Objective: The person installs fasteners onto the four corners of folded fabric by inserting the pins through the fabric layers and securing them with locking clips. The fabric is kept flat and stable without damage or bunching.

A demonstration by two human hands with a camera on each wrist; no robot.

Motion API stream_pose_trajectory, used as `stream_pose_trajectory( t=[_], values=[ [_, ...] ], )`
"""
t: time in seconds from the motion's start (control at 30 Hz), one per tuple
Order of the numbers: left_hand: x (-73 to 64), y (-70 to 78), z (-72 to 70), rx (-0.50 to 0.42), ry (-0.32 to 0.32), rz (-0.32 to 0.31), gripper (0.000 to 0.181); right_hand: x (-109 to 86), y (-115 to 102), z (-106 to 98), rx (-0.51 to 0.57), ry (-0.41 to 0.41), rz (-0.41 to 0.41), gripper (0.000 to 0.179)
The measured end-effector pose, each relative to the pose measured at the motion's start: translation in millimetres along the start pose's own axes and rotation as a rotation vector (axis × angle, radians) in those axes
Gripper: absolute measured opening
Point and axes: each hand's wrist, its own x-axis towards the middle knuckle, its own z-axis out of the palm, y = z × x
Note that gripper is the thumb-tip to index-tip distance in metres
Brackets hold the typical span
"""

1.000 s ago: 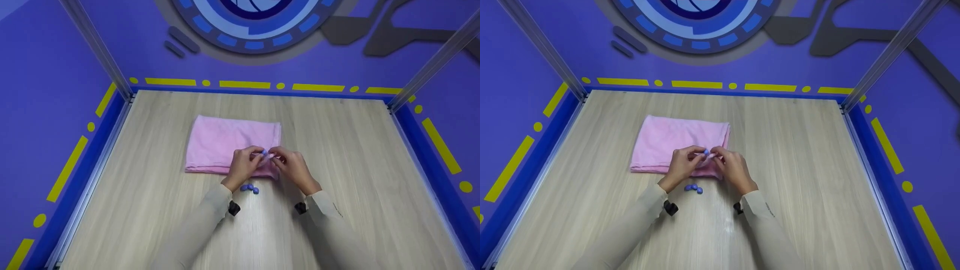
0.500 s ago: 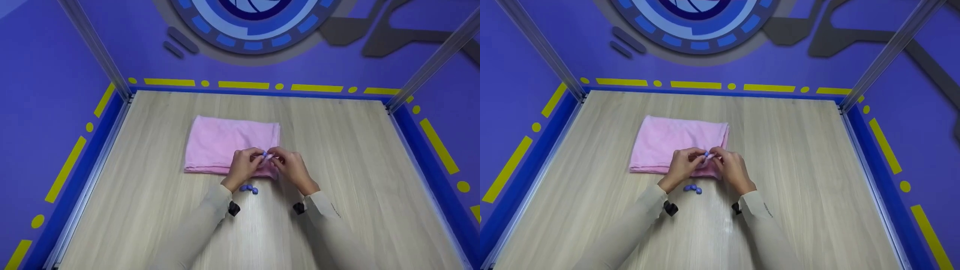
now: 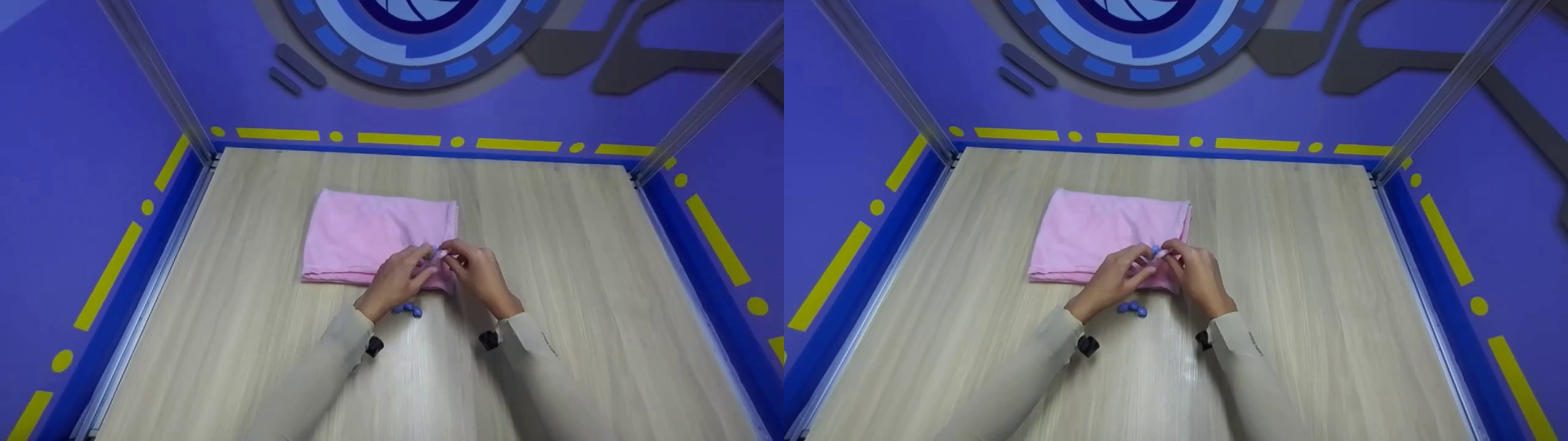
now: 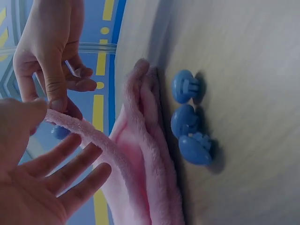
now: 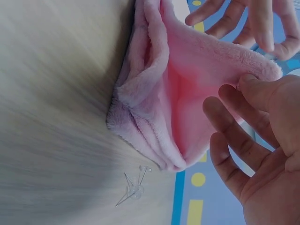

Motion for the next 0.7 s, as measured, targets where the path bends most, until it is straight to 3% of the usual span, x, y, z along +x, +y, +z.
stream_pose_trajectory(
  t=[0.13,0.27,0.5,0.6,0.7],
  values=[
    [-4.6,0.0,-2.3,0.058,-0.085,0.069,0.022,-1.1,0,0,-0.002,0.004,0.005,0.012],
    [-5.3,-4.2,-2.8,0.042,-0.089,0.068,0.021,-3.8,1,-2,-0.014,0.003,0.013,0.013],
    [3.3,-12.9,-7.4,-0.102,0.091,0.101,0.024,-8.5,4,-11,0.035,-0.011,0.057,0.023],
    [9.0,-16.4,-11.8,-0.131,0.166,0.109,0.028,-10.6,6,-15,0.047,-0.011,0.073,0.025],
    [13.2,-20.3,-16.1,-0.137,0.202,0.091,0.041,-13.8,9,-17,0.035,-0.008,0.071,0.023]
  ],
)
